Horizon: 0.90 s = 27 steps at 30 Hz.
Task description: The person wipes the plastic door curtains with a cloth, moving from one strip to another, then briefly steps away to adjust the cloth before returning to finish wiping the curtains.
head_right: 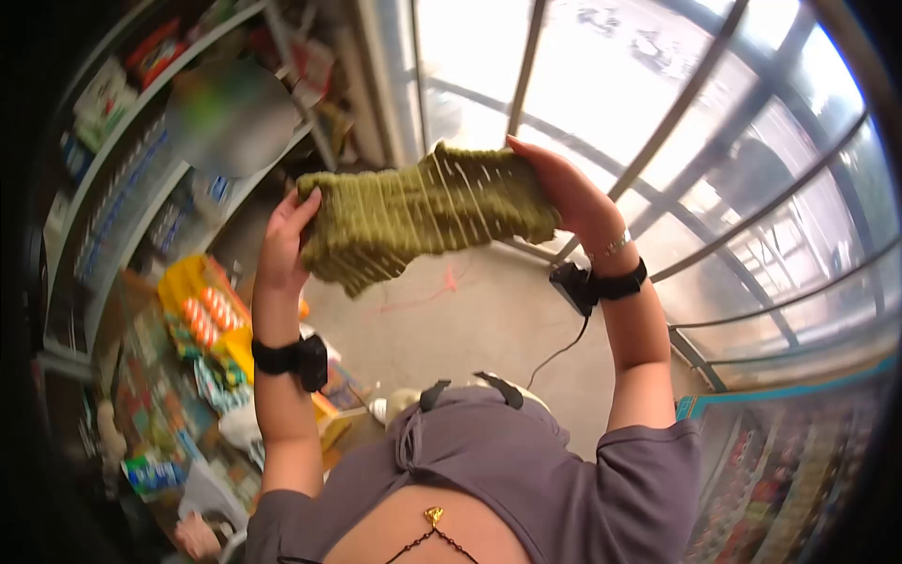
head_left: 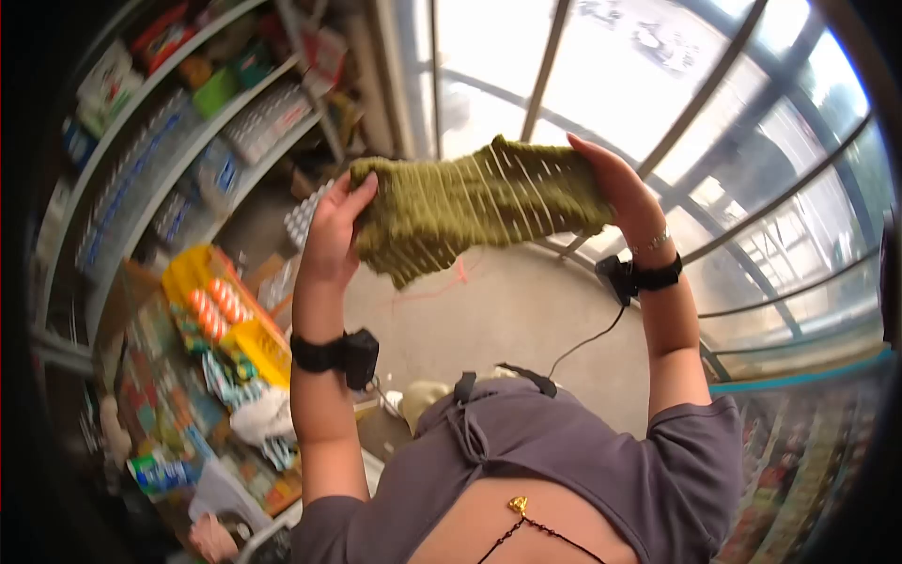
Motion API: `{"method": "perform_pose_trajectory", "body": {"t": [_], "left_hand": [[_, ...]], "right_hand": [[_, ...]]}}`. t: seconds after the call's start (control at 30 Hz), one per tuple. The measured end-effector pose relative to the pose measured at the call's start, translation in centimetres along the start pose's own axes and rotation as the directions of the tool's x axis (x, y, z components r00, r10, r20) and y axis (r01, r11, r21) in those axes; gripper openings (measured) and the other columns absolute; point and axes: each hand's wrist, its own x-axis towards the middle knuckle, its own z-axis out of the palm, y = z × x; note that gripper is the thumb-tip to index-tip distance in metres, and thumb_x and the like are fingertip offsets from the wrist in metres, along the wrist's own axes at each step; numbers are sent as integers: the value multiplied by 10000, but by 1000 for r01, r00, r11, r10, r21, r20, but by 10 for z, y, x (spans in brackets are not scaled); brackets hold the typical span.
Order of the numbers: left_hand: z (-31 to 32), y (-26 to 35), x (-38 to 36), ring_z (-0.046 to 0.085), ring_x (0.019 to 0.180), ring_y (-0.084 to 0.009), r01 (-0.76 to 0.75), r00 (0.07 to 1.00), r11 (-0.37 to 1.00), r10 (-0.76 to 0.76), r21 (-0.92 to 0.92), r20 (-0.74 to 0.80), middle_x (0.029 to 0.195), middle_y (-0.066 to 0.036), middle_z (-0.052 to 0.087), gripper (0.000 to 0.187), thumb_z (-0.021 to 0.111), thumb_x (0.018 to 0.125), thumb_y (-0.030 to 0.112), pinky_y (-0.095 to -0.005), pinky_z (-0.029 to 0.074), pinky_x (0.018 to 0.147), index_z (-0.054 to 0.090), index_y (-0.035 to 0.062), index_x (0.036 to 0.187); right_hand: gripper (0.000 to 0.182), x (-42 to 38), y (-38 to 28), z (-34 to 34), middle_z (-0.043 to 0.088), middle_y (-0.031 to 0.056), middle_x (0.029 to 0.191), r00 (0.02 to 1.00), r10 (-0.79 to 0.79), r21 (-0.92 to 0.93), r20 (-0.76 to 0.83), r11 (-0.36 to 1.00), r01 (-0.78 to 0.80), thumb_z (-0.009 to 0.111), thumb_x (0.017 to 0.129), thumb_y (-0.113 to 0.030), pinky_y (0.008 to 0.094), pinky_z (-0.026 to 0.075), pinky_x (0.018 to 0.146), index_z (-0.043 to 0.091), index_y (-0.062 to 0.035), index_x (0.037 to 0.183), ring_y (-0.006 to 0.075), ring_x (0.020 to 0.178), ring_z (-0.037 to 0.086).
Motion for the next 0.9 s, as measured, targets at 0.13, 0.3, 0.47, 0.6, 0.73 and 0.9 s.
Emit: {"method": "perform_pose_trajectory", "body": {"t": [0.13,0.3,0.47,0.6,0.73,0.9], "left_hand": [[87,-44,42,608,831,-151,168,954,986,-158,-16,254,972,-86,610,213,464,883,73,-263,496,746,528,-12,1068],[165,-130,102,596,705,-104,298,694,895,-441,331,568,876,-66,622,207,484,879,91,-227,492,614,549,-13,1045],[243,-201,100,577,697,-85,281,544,830,-552,482,632,829,-48,612,177,490,877,102,-222,475,621,562,-26,976],[291,-262,95,584,745,-111,222,314,742,-669,633,674,919,-73,606,274,506,877,181,-228,477,654,497,0,1084],[324,-336,87,586,866,-184,-3,43,710,-704,704,709,1043,-98,552,393,539,862,295,-315,492,681,433,84,1177],[358,-361,101,558,920,-130,-134,-152,707,-707,694,691,1048,-55,573,359,517,882,301,-264,449,758,479,60,1146]], "right_hand": [[418,-94,4,-97,597,125,1015,610,-789,-149,-78,614,775,473,884,-323,310,501,762,484,-29,1181,186,882,599],[421,-135,89,-52,579,115,1056,458,-843,-689,-284,511,514,471,884,-318,316,475,809,465,-43,1202,188,937,574],[427,-178,101,-33,562,106,1097,448,-839,-899,-308,411,152,469,884,-314,322,448,856,446,-56,1224,189,992,550],[433,-244,92,-13,548,98,1129,347,-863,-925,-366,377,-39,468,884,-311,327,427,893,431,-68,1241,190,1036,530],[459,-320,106,-26,428,47,1278,138,-941,-489,-310,33,-872,456,885,-286,358,276,1019,353,-112,1297,177,1184,397],[506,-466,105,102,365,86,1322,-213,-952,782,-221,-42,-622,406,871,-288,435,225,1020,274,-146,1339,255,1220,341]]}}
